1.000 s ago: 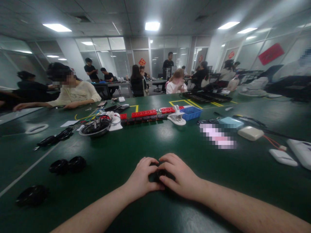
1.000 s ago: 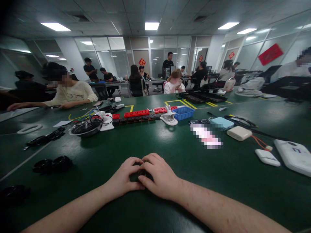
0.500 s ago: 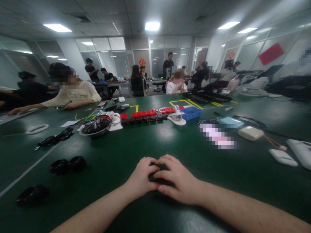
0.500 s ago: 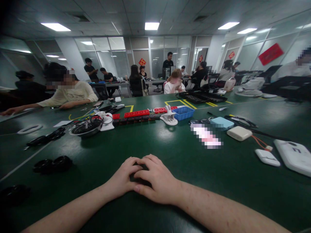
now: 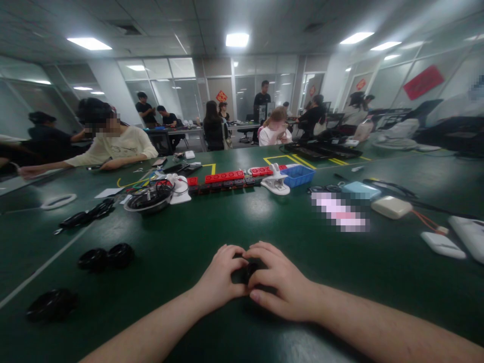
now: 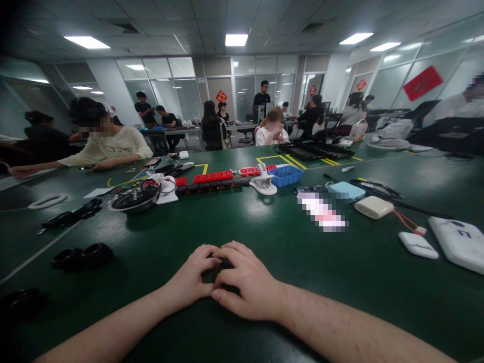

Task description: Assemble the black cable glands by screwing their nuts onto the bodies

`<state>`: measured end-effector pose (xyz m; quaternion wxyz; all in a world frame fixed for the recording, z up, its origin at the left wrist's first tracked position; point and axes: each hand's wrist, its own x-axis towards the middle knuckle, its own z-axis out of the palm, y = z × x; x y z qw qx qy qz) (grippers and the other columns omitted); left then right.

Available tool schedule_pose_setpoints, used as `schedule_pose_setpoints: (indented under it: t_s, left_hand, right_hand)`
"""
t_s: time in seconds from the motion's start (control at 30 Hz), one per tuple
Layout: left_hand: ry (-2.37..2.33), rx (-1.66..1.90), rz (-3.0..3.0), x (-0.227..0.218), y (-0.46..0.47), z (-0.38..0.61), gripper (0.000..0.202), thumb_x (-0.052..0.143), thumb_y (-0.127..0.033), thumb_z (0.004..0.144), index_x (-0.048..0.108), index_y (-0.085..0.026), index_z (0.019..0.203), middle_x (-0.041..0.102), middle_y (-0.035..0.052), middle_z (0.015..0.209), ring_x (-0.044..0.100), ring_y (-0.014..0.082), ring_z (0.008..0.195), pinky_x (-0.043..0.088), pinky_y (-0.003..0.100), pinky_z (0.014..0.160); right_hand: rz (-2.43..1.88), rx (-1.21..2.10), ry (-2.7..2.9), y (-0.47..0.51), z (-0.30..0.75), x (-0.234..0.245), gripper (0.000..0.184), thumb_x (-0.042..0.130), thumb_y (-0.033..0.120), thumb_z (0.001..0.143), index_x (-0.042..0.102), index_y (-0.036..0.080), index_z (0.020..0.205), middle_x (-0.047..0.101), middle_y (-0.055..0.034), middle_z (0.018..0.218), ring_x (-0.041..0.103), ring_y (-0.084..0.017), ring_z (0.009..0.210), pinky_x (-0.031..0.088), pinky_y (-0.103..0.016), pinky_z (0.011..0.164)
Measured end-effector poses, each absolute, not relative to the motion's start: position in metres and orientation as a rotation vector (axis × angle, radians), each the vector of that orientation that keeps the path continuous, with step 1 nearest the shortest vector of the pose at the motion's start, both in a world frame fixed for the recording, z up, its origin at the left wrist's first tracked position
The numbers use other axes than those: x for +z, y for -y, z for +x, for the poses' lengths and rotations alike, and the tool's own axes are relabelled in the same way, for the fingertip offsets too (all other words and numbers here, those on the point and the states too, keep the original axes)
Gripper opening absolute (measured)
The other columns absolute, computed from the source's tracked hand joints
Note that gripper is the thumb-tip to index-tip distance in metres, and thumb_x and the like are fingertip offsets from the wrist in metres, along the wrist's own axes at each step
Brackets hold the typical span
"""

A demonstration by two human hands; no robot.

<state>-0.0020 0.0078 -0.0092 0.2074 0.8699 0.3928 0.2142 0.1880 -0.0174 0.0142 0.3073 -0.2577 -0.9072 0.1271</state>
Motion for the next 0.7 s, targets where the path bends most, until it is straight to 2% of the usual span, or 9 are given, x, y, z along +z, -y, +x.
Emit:
schedule_pose_setpoints:
  t_s: [0.33,0.7]
  left_hand:
    - [-1.093,0.590,2.363,-0.0068,-0.0062,-0.0024,0.025,0.074,-0.032,0.064,0.064,-0.020,0.084,0.051,0.0047,0.104,0.045,0.0245,0.100,0.039,0.038,0.087]
    - [-1.086,0.583,2.375,-0.0071,-0.0061,-0.0030,0.032,0.078,-0.029,0.059,0.064,-0.023,0.087,0.051,0.0033,0.104,0.046,0.0245,0.100,0.040,0.038,0.086]
  right_hand:
    - [-0.704,0.337,2.325,0.0135,0.1883,0.0139,0.013,0.052,0.023,0.077,0.055,0.017,0.066,0.051,-0.0085,0.102,0.044,-0.022,0.103,0.034,-0.043,0.093]
    - [-0.808,0.303,2.305,0.0086,0.1897,0.0128,0.017,0.049,0.021,0.080,0.055,0.017,0.065,0.052,-0.0082,0.098,0.046,-0.021,0.096,0.041,-0.040,0.083]
